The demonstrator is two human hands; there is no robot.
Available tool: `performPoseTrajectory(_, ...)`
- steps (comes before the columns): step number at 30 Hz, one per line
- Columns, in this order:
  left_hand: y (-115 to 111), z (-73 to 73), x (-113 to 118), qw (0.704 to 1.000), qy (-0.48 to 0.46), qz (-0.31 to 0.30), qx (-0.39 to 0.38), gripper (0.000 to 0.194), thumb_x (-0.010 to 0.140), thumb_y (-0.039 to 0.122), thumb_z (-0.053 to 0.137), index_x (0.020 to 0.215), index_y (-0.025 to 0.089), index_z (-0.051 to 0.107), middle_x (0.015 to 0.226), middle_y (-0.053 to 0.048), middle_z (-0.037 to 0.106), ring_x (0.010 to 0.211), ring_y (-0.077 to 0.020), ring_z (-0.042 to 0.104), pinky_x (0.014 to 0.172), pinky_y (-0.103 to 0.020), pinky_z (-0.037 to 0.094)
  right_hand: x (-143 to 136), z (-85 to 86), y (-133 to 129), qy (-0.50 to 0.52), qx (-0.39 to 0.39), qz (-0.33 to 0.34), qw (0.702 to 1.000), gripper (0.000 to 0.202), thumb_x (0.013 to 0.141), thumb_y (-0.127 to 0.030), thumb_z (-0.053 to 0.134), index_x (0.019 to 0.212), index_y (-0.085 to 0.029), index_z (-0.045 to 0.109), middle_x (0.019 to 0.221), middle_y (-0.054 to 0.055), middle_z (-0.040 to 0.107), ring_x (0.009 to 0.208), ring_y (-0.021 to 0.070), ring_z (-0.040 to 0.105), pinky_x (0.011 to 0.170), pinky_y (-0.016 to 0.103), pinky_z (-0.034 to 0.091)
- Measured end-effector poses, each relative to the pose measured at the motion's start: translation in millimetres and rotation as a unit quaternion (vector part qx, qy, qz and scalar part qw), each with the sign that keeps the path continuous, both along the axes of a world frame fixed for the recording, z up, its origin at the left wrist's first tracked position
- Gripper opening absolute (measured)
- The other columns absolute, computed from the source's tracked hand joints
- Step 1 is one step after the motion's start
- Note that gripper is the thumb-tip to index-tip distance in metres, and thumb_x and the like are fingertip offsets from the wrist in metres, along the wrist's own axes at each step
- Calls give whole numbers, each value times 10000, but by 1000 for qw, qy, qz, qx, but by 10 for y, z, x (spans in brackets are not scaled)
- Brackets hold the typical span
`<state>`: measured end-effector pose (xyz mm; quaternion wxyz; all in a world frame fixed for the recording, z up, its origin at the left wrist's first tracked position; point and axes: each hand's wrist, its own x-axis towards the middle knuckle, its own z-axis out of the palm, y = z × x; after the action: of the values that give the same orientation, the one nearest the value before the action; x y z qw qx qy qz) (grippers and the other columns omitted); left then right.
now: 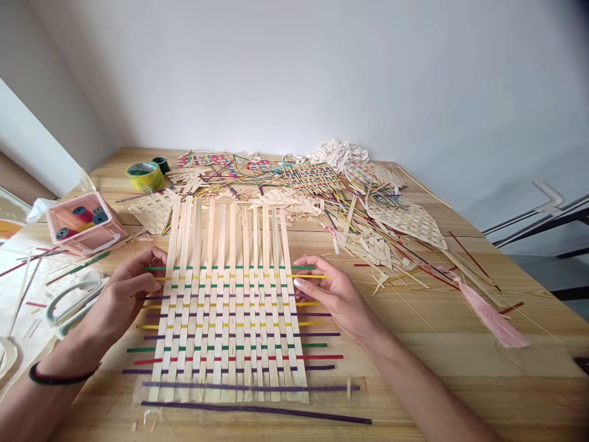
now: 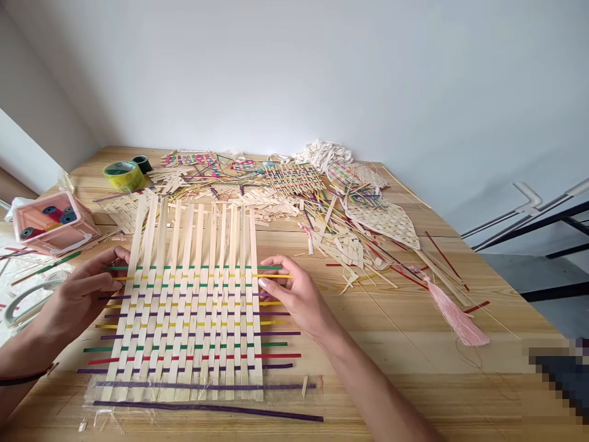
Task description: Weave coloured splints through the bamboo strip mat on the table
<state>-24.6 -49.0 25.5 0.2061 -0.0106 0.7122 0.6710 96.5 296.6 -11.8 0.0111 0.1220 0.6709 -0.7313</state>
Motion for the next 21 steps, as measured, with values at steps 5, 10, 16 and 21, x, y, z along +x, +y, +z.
performPoseTrajectory(5,45,63,18,1000,-12,-8,-3,304,605,234,680,891,234,578,662,58,608,583,-124,493,556,-232,383,2,27,-14,-3,0,-10,1000,515,762,-506,905,1100,-239,624,904,13,763,770,182,734,776,331,615)
performPoseTrajectory(10,70,92,16,1000,-15,7,-3,329,581,239,699,892,226,593,679,53,620,605,-119,494,570,-225,401,4,37,-21,-5,-8,-24,1000,542,738,-498,922,1116,-238,632,922,20,759,779,186,731,788,334,608)
performPoseTrajectory(16,8,33,8,999,-31,-8,25,319,642,222,730,924,238,581,688,59,641,595,-117,511,551,-220,382,20,103,16,-25,-55,-46,997,476,788,-555,863,1103,-245,687,898,29,745,837,202,726,767,319,604)
performPoseTrajectory(21,-22,38,-22,999,-21,-34,31,325,664,220,782,931,232,596,711,49,653,599,-123,549,545,-226,388,31,206,63,-58,-107,-20,992,497,746,-646,843,1010,-234,752,980,81,784,926,270,756,754,351,620)
